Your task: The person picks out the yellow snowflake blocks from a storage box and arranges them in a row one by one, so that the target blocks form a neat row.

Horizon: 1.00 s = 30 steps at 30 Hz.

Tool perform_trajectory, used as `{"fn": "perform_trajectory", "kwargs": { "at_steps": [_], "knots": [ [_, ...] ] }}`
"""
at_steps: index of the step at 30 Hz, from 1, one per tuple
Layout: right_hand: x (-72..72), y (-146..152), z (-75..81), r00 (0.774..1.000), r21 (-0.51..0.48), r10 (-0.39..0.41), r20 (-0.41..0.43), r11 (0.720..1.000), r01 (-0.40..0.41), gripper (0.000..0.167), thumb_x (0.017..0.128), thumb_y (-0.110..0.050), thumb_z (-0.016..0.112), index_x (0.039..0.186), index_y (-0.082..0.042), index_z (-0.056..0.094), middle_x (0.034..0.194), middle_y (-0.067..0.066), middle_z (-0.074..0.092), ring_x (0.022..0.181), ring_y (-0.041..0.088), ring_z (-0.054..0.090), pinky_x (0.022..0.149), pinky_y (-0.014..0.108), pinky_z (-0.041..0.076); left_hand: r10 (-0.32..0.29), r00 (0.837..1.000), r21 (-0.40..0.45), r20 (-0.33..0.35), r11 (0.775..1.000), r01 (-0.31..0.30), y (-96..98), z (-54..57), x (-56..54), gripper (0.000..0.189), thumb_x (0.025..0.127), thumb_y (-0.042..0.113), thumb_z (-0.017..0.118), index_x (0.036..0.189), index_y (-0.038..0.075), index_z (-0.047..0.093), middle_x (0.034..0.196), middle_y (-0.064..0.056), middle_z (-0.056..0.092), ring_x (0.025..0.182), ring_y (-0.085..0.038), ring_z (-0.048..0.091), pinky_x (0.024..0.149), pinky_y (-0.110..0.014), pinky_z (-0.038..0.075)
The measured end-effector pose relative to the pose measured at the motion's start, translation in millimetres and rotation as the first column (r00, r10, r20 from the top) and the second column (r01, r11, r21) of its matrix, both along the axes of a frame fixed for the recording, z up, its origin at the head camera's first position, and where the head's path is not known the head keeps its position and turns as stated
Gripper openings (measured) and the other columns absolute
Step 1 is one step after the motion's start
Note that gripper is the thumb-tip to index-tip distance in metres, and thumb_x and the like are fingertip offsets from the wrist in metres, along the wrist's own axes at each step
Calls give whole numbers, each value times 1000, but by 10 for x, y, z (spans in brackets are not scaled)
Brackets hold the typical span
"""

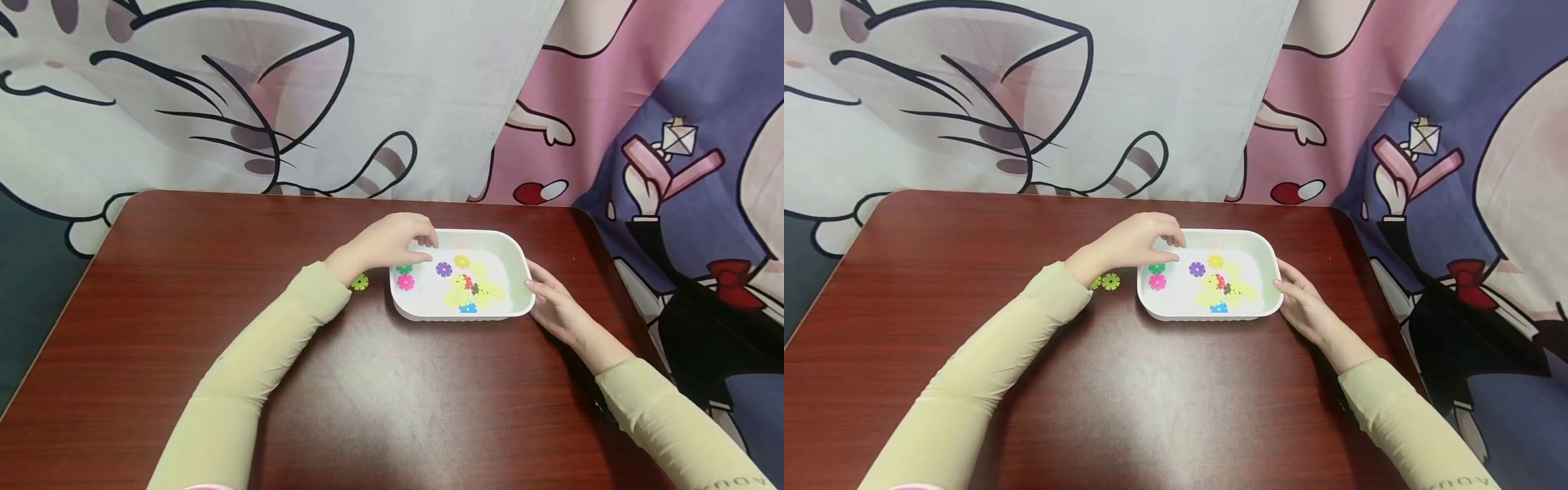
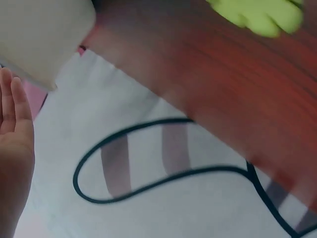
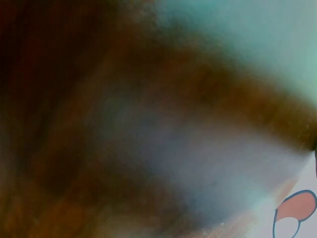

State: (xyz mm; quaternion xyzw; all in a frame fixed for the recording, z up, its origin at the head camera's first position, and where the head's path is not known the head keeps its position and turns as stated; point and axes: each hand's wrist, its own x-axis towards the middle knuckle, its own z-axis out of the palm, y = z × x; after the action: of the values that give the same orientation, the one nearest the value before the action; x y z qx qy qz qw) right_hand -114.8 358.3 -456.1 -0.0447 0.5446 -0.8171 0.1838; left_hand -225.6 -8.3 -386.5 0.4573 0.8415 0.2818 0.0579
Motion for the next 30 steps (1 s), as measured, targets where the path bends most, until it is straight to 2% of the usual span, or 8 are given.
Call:
{"fn": "perform_trajectory", "kwargs": {
  "at_steps": [8, 17, 25, 30],
  "knots": [
    [0, -5, -4, 1000, 5, -5, 14, 1000, 5, 46, 112, -1, 34, 147, -23, 53, 144, -8, 64, 127, 5, 62, 103, 21, 53, -33, 994, -1, 107, 999, 33, 306, -118, -27, 21, 95, 18, 81, 114, 9, 79, 110, -3, 75, 102, -16, 68, 94, -26, 55],
    [-2, 5, -12, 1000, 15, -11, 10, 1000, 10, 46, 112, -2, 34, 148, -23, 52, 145, -8, 63, 128, 5, 61, 104, 21, 52, -127, 967, 8, 222, 992, 128, 587, -193, -17, 20, 94, 7, 80, 113, 1, 77, 111, -10, 77, 99, -20, 70, 93, -22, 55],
    [5, -2, 4, 1000, 24, -10, 8, 1000, 10, 46, 112, -2, 34, 148, -23, 53, 144, -9, 63, 127, 4, 62, 103, 21, 53, -196, 954, -5, 225, 979, 202, 772, -286, 20, 15, 93, 3, 77, 108, 0, 79, 106, -11, 79, 96, -19, 71, 89, -17, 54],
    [4, 2, 17, 1000, 29, -11, 11, 1000, 11, 47, 112, -1, 32, 148, -23, 53, 145, -9, 62, 128, 3, 62, 103, 20, 53, -199, 946, -49, 256, 975, 218, 826, -329, 70, 14, 94, 4, 77, 108, 2, 78, 105, -9, 78, 98, -16, 69, 90, -16, 52]
  ]
}}
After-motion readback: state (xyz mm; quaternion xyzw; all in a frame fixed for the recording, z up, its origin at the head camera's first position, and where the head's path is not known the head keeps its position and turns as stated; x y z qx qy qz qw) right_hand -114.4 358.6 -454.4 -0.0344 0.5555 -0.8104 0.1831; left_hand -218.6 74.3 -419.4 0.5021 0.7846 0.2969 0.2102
